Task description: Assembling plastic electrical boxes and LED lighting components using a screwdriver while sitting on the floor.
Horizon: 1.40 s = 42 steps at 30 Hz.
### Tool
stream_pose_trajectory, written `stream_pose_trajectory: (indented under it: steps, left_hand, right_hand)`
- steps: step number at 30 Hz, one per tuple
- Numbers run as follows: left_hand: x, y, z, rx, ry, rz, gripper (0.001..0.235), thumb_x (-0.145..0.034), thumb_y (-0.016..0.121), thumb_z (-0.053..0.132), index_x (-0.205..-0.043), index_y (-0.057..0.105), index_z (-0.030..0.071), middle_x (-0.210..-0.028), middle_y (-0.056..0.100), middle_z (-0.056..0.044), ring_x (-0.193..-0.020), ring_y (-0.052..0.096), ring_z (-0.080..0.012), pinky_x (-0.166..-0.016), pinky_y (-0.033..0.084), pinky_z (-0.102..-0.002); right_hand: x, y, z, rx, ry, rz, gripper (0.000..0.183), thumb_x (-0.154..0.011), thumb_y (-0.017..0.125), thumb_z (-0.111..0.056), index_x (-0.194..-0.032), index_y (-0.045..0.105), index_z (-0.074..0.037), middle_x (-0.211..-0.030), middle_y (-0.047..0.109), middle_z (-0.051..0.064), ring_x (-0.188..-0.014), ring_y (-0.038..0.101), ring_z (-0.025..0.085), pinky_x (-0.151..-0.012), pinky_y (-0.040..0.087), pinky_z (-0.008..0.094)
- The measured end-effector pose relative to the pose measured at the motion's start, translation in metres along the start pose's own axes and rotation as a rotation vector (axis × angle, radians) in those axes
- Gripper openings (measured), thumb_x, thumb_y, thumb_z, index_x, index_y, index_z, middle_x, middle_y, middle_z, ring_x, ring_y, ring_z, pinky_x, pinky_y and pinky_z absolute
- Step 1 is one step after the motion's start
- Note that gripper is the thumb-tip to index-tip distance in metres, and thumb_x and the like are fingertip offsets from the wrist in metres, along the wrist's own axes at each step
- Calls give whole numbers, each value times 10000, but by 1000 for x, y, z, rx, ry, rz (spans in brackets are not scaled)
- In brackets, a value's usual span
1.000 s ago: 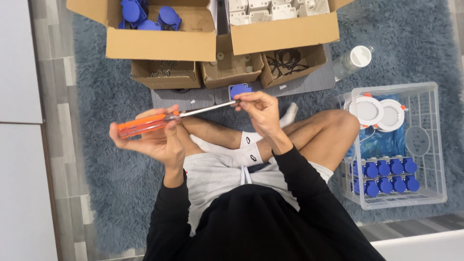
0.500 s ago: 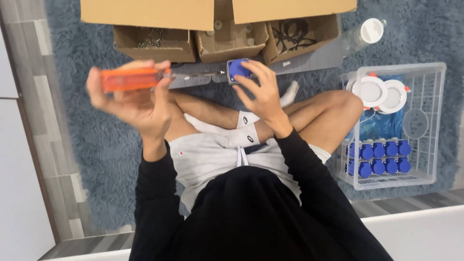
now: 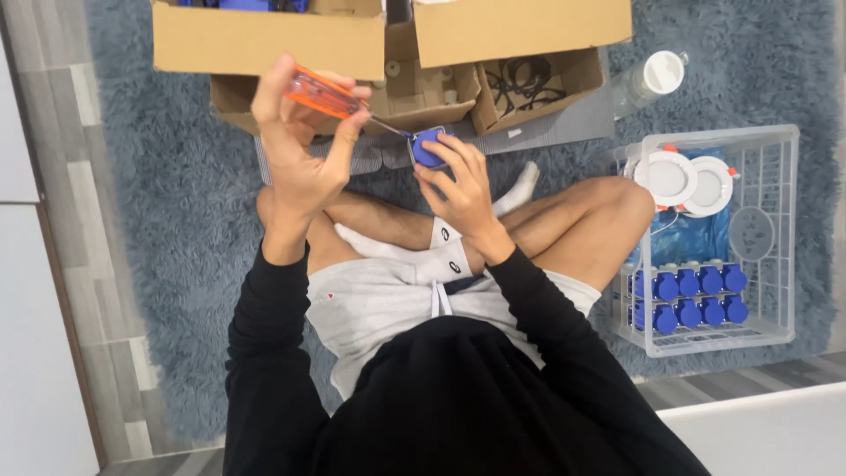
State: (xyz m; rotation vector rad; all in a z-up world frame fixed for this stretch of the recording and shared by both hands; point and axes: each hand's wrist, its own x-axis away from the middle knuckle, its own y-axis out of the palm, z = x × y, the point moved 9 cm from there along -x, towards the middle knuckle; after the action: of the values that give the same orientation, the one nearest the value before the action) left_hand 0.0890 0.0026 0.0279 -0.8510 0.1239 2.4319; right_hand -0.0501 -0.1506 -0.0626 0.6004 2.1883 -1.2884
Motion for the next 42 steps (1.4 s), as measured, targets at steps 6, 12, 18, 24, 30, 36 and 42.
stream_pose_trajectory:
  steps: [6,12,18,24,30,36,42]
  left_hand:
    - [-17,21,12,-60,32,-138,870,-1052,805,-208,-1651,319,194,-1411,669,-178,-1246,778,-310,-1103,688,-411]
    - [-40,41,35,-173,78,-179,726,-1016,938,24,-1577,492,145,-1446,699,-98,-1275,722,-260,-1154,596,-388]
    - [-51,36,34,7,-12,-42,343,-1023,827,-58,-1310,686,66,-1275,547,-85,-1037,606,-188,-963,532,-313]
    - [-45,45,26,180,-70,-137,316,-1275,448,169,-1577,517,109,-1355,740,-165,-1024,720,-201,-913,644,-317]
    - [-43,39,27,-57,-15,-55,395,-1090,776,201,-1445,628,111,-1333,521,-100,-1196,571,-239,-1063,508,-362]
    - [-41,45,25,155,-33,-131,333,-1288,447,220,-1608,504,151,-1347,709,-146,-1169,756,-245,-944,651,-323]
    - [-44,42,28,-54,-20,-69,401,-1043,803,121,-1418,666,84,-1356,535,-90,-1178,572,-222,-1019,522,-348]
  right_hand:
    - [5,1,2,-25,9,25,193,-868,915,26,-951,768,-67,-1405,703,63,-1370,620,289,-1155,470,481]
    - [13,8,9,-34,28,30,228,-847,919,8,-990,770,-88,-1434,692,53,-1410,595,279,-1207,459,487]
    - [13,8,10,-47,46,35,186,-859,913,-1,-952,781,-92,-1431,702,44,-1419,594,264,-1223,449,469]
    - [13,7,9,-57,52,57,173,-864,909,-1,-934,777,-88,-1415,714,48,-1405,609,267,-1216,459,462]
    - [14,7,10,-67,55,59,191,-857,914,8,-936,771,-91,-1419,710,50,-1408,611,270,-1217,455,459]
    - [14,7,10,-74,61,63,175,-876,910,-3,-925,771,-96,-1419,710,44,-1412,603,260,-1220,452,461]
    - [14,7,11,-83,62,66,191,-856,918,2,-939,774,-92,-1417,712,51,-1401,615,267,-1216,461,470]
